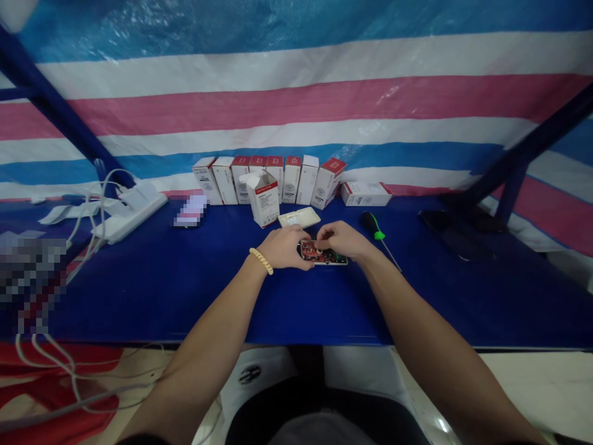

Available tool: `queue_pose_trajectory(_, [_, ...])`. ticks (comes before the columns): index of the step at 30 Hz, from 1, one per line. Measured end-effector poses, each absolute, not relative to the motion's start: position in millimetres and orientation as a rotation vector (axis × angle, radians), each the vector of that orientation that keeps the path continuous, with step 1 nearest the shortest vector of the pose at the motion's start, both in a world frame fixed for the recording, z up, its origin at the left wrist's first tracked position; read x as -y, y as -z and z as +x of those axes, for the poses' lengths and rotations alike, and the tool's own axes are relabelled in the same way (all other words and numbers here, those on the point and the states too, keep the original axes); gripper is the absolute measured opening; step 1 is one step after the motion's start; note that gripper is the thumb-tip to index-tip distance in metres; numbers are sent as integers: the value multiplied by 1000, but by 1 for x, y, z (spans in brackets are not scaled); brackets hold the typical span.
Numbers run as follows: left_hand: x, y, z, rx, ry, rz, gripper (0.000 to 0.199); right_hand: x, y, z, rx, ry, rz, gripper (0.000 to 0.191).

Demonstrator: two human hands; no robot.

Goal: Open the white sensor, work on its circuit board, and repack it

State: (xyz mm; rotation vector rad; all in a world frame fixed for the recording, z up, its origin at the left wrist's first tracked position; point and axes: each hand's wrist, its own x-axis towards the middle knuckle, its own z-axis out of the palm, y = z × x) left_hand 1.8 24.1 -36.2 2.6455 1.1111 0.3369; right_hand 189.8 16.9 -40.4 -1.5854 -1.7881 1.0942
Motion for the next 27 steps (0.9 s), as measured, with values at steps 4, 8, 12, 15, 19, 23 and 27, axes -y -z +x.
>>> queue_pose_trajectory(4, [-27,38,-1,-1119,-327,2625,55,-18,28,205,1735,-727,-1747,11])
queue_pose_trajectory(8, [-31,41,-4,-1093,-272,2613,59,-23,20,239,1487,-283,-2090,23])
queue_pose_trajectory(12, [-32,42,-5,-1078,-277,2574,65,-29,26,270,1353,-242,-2388,54])
queue_pose_trajectory(15, [-32,42,-6,-1023,-306,2558,64,-34,34,281,1344,-402,-2551,60])
queue_pose_trajectory(19, [-31,42,-4,-941,-300,2546,48,-36,38,281,1340,-457,-2589,40])
queue_pose_trajectory(23, [-31,45,-2,-907,-302,2547,41,-31,30,281,1229,-354,-2438,31])
queue_pose_trajectory(27, [-33,47,-3,-866,-329,2537,36,-30,21,280,1141,-215,-1879,28])
